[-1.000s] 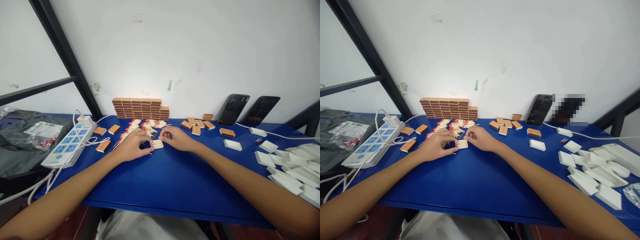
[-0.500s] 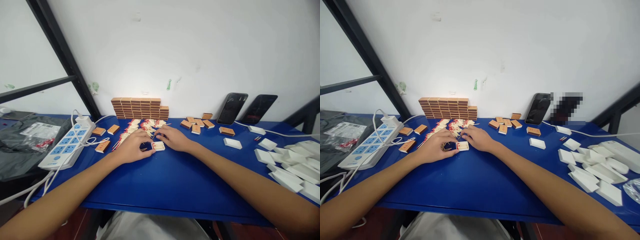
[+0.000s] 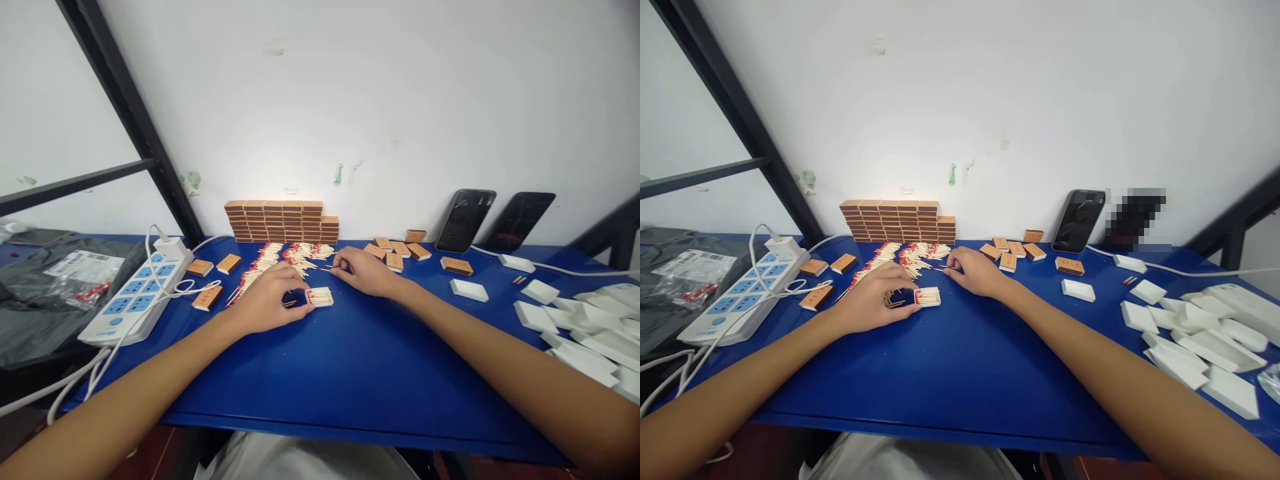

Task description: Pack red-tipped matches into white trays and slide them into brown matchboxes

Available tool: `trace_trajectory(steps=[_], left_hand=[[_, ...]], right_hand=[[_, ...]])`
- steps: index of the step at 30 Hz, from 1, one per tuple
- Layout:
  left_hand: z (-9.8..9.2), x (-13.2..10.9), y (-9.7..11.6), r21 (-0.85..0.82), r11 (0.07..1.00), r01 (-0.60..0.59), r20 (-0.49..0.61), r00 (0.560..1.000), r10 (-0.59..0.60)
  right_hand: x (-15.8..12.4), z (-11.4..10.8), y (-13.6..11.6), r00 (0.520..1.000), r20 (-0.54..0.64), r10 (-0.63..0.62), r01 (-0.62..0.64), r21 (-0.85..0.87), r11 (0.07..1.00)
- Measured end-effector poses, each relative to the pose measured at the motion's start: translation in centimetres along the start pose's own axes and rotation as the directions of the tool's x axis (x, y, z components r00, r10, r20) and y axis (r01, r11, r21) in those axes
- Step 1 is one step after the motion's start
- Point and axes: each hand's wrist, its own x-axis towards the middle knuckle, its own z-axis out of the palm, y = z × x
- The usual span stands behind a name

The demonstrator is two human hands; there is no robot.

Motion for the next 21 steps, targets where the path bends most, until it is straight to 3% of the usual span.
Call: trace_trajectory(steps=[5,10,14,21], left_hand=[[0.1,-0.1,-0.1,-0.008,1.000,-0.002,-0.006,1.000,0.002],[0.0,-0.1,-0.1,-0.004,1.000,0.004,-0.006,1.000,-0.004],[0.0,-0.1,-0.1,-0.001,1.000,0.007,-0.009,1.000,-0.007],[0.0,0.0,-0.4,0.023,1.000,0.012,-0.004,1.000,-0.012]], right_hand=[[0.0,-0.3,-0.5,0.999,0.036,0.005,-0.003,-0.052,0.999],[-0.1,-0.8,-0.8,0.989,0.093,0.113,-0.103,-0.105,0.989],[-0.2,-1.1,-0.8,0.982,0.068,0.178,-0.168,-0.129,0.977],[-0.1,-1.3,-1.2,0.981,0.107,0.161,-0.148,-0.124,0.981]])
